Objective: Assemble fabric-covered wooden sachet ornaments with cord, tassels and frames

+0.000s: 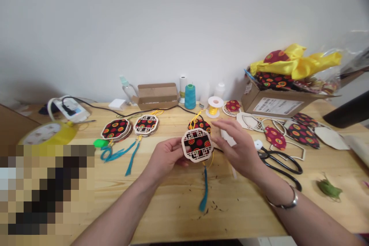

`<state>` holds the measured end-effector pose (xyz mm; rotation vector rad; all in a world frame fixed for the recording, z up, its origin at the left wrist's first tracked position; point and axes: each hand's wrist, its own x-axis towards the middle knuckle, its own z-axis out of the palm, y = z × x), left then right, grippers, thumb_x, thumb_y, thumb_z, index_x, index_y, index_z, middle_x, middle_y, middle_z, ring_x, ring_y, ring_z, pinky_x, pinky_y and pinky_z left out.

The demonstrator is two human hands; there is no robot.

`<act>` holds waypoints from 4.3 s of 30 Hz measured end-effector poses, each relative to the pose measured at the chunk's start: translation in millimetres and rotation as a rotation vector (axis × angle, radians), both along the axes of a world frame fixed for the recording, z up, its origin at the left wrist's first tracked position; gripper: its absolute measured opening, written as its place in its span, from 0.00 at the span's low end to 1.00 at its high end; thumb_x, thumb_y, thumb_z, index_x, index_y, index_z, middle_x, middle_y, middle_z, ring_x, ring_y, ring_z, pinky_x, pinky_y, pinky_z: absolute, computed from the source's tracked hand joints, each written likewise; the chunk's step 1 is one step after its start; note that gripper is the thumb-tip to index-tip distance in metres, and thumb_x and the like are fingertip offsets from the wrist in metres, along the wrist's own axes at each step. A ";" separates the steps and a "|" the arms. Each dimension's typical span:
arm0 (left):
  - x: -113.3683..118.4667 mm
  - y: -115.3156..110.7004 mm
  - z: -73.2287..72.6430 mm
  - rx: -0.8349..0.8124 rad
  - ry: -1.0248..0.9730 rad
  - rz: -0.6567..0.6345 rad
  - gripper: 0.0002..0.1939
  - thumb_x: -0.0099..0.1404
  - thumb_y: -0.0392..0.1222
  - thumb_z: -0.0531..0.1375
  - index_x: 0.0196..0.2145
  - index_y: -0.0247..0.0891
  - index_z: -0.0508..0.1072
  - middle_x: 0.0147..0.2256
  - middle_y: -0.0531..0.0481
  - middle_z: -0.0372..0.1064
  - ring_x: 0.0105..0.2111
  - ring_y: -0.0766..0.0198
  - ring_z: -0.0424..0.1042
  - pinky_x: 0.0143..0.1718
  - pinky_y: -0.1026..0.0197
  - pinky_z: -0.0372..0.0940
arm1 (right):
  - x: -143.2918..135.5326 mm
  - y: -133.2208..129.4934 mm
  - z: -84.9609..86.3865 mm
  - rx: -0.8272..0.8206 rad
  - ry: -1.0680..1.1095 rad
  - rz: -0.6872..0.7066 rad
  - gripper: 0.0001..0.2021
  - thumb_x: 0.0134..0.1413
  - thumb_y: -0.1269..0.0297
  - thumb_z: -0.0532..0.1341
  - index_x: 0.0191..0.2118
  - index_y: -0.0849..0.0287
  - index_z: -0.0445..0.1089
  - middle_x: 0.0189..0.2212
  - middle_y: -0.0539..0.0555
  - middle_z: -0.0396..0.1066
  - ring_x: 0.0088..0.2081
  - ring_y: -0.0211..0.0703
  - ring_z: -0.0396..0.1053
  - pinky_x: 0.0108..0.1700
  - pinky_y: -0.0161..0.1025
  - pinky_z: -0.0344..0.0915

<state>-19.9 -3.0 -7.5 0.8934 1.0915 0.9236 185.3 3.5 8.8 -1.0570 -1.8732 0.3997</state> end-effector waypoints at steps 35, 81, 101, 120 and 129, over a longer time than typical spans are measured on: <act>-0.2 -2.1 0.5 0.009 0.086 -0.115 0.22 0.52 0.40 0.67 0.45 0.35 0.74 0.32 0.46 0.78 0.24 0.67 0.73 0.20 0.69 0.65 | -4.6 8.3 -13.4 -0.520 0.041 -0.015 0.11 0.46 0.68 0.65 0.39 0.59 0.73 0.33 0.53 0.73 0.30 0.38 0.67 0.33 0.37 0.64; -44.9 5.1 21.6 -0.127 -0.215 -0.178 0.21 0.44 0.34 0.68 0.40 0.32 0.78 0.30 0.40 0.77 0.26 0.55 0.76 0.23 0.61 0.71 | 67.3 5.6 3.4 -0.307 -0.892 -0.065 0.17 0.46 0.76 0.57 0.45 0.63 0.68 0.45 0.62 0.67 0.47 0.52 0.62 0.48 0.44 0.61; -40.7 15.9 21.7 -0.094 -0.351 -0.046 0.18 0.46 0.31 0.66 0.38 0.32 0.78 0.35 0.41 0.78 0.32 0.56 0.77 0.34 0.61 0.72 | 57.1 7.3 38.3 -0.175 -0.468 0.185 0.07 0.46 0.73 0.53 0.33 0.56 0.65 0.29 0.51 0.67 0.30 0.41 0.63 0.33 0.37 0.59; -22.1 11.5 10.2 -0.058 0.016 -0.058 0.18 0.47 0.37 0.68 0.39 0.34 0.78 0.29 0.45 0.77 0.19 0.69 0.69 0.14 0.71 0.59 | 51.3 9.0 41.1 0.057 -0.182 -0.200 0.06 0.53 0.62 0.61 0.29 0.54 0.64 0.29 0.52 0.68 0.30 0.42 0.67 0.31 0.40 0.61; -10.4 5.9 10.3 0.024 0.117 0.060 0.19 0.46 0.40 0.69 0.38 0.35 0.76 0.30 0.47 0.77 0.20 0.66 0.70 0.15 0.68 0.62 | 25.0 -4.1 12.8 0.089 -0.309 0.112 0.10 0.50 0.61 0.61 0.23 0.58 0.64 0.23 0.52 0.63 0.25 0.38 0.61 0.26 0.37 0.57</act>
